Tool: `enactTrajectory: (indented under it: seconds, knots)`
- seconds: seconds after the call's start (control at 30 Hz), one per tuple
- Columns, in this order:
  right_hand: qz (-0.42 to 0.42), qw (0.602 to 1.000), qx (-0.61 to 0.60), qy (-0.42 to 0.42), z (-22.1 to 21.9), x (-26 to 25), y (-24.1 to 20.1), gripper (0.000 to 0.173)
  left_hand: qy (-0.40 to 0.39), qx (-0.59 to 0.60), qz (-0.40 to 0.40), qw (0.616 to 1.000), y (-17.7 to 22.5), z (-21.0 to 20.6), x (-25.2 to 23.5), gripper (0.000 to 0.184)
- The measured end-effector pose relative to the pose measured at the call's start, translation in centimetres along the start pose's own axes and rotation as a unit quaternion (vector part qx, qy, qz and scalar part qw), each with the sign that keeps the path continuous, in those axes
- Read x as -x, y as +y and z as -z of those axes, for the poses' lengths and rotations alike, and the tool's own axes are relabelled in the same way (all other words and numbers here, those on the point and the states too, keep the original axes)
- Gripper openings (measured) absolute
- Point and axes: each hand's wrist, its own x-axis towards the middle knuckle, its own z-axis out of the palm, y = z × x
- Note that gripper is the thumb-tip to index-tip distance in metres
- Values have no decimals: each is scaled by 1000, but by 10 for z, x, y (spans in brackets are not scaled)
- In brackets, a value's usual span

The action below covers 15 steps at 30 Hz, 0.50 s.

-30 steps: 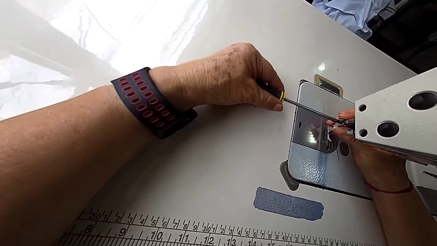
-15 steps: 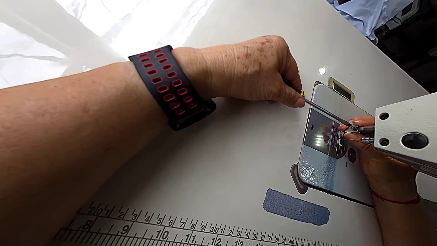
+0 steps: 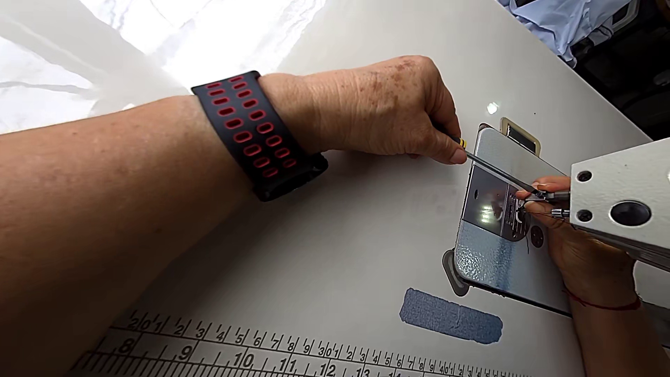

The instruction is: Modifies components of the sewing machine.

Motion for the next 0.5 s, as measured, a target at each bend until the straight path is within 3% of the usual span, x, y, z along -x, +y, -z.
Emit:
enactTrajectory:
  seconds: [0.5]
  knots:
    - [-4, 1000, 2, 0, 0, 0, 0, 25, 1, 0, -2, 1000, 0, 0, 0, 19]
